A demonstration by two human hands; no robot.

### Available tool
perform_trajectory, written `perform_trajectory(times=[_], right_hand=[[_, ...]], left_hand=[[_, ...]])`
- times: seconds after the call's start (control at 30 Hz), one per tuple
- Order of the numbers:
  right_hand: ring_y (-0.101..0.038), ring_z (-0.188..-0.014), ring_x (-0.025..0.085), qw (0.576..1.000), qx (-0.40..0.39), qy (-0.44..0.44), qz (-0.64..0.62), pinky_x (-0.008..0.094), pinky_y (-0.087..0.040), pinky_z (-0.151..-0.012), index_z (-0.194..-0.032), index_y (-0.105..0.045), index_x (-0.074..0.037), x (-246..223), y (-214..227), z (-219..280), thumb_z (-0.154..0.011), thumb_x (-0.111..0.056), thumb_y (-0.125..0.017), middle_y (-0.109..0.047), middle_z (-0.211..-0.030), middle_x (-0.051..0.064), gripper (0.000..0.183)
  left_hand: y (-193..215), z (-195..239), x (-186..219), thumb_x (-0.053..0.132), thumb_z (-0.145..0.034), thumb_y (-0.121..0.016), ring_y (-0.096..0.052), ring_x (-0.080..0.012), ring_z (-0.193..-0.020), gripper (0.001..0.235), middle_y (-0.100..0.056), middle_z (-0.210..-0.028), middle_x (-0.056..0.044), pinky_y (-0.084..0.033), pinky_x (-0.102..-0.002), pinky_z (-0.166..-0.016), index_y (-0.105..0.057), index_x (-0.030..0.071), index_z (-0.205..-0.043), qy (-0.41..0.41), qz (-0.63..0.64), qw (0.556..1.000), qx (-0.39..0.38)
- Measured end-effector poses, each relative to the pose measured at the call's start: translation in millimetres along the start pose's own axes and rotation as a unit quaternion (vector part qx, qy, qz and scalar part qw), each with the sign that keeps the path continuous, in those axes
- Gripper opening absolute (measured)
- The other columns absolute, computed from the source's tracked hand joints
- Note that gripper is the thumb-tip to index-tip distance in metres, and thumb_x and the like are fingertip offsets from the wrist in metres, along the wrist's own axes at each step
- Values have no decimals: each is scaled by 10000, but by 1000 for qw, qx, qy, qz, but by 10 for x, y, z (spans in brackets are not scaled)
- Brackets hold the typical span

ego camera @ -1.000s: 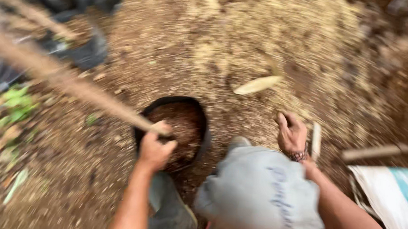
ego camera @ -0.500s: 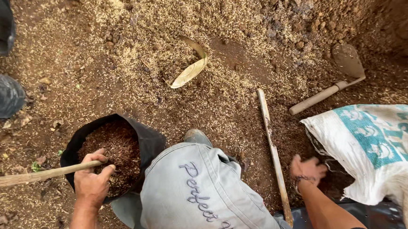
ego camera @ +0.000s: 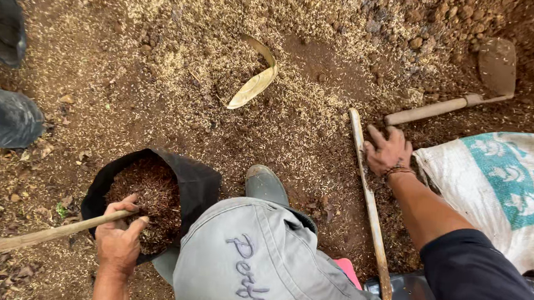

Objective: The person fills a black polybag with soil using a shovel and a wooden stick. They scoop soil from a large pile, pour it into the bag, and use the stick to compact and level the soil inside.

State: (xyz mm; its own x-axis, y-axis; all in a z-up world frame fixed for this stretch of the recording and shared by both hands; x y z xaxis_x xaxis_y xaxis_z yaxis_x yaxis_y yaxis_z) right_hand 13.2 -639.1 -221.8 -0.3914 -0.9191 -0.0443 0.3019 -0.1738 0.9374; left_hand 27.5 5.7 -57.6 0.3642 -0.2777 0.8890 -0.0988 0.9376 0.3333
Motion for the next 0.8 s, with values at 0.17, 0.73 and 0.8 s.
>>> perform_trajectory(times=[0.17, 0.73, 0.8], right_hand=[[-534, -1304, 299, 994, 68, 78, -26, 466, -465, -1058, -1254, -666, -231, 156, -238, 597, -976, -295, -603, -546, -1447, 138, 292], [-323, -1417, 494, 911, 144, -355, -152, 692, -279, -1104, -1624, -344, -319, 803, -847, 1735, -828, -736, -630, -344, -1574, 271, 943], [-337, -1400, 497, 928, 110, -335, -119, 706, -297, -1076, -1613, -337, -365, 653, -803, 1570, -813, -774, -609, -340, -1564, 276, 939]], left_hand=[[-3, 20, 8, -93, -774, -652, -511, -286, -1380, 322, -562, -1472, -199, -405, -392, -1129, -556, 81, -1027, 5, 19, 1000, -9], [40, 65, -19, -37, -788, -673, -556, -282, -1307, 258, -602, -1442, -157, -428, -395, -1077, -567, 69, -999, 22, -38, 999, -5], [-13, 16, -5, -38, -774, -679, -526, -270, -1362, 271, -598, -1439, -153, -384, -387, -1134, -575, 70, -999, 2, -28, 1000, -12]])
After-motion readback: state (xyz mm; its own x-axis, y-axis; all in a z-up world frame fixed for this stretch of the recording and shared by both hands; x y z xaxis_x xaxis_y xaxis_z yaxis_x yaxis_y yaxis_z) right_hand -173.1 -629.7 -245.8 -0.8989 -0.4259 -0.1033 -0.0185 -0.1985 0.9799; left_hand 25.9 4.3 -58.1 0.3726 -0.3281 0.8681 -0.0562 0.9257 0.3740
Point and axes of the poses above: each hand's wrist, its own z-axis away from the middle knuckle, its own y-axis out of the back of the hand, x = y × z, the point moved 8 cm from there along -z, towards the middle knuckle
